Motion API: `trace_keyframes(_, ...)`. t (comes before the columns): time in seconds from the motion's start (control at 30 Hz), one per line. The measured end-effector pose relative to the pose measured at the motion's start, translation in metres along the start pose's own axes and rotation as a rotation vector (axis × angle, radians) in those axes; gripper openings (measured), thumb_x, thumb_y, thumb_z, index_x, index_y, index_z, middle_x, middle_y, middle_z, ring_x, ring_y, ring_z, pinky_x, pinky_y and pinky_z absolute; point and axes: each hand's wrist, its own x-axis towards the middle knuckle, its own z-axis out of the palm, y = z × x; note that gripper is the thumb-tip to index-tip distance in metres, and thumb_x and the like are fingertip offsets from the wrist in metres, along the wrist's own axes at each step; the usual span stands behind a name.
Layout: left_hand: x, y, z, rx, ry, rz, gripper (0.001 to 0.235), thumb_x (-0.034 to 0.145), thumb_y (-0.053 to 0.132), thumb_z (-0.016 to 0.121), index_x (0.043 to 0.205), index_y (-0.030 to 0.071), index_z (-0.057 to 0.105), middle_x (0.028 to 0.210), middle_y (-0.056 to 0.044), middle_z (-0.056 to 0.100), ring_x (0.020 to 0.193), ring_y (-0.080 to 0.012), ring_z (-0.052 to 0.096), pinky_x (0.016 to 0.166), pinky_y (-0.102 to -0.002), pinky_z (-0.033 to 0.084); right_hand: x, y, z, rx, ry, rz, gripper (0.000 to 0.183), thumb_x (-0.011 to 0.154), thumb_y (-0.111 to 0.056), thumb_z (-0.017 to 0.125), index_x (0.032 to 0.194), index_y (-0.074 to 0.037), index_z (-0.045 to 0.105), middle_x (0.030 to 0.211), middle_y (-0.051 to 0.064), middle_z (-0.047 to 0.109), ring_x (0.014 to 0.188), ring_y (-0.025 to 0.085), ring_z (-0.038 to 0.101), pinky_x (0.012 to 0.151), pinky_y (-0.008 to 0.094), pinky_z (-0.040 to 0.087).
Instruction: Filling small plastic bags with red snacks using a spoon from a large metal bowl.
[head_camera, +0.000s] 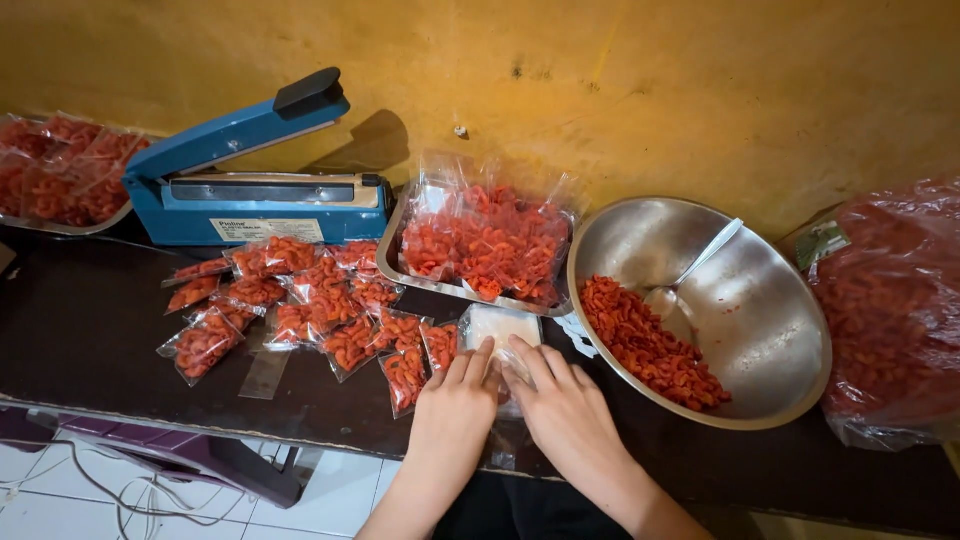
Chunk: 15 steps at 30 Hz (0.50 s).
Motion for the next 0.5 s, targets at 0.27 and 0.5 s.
trace_keyframes(0.27, -0.003, -0.008, -0.014, -0.098, 0.063, 0.028, 0.017, 0.069, 0.008, 0.064, 0.085, 0.010, 0.064, 0.101, -0.002, 0.064, 0.080, -0.0163, 0.059, 0.050, -0.028, 0.046, 0.001, -0.003, -0.004, 0.053, 0.147, -0.041, 0.016, 0.080, -0.010, 0.053, 0.093, -0.006, 0.062, 0.118, 0.006, 0.056, 0.097, 0.021, 0.054, 0.072, 0.033, 0.046)
trace_keyframes(0.5, -0.001, -0.015, -0.022, -0.563, 0.009, -0.181, 0.008, 0.078, 0.022, 0.065, 0.077, 0.015, 0.069, 0.096, 0.005, 0.068, 0.083, -0.0148, 0.063, 0.059, -0.030, 0.050, 0.004, 0.001, -0.007, 0.260, 0.232, 0.024, 0.006, 0.082, -0.011, 0.057, 0.078, -0.008, 0.061, 0.104, 0.000, 0.062, 0.086, 0.014, 0.057, 0.065, 0.029, 0.046)
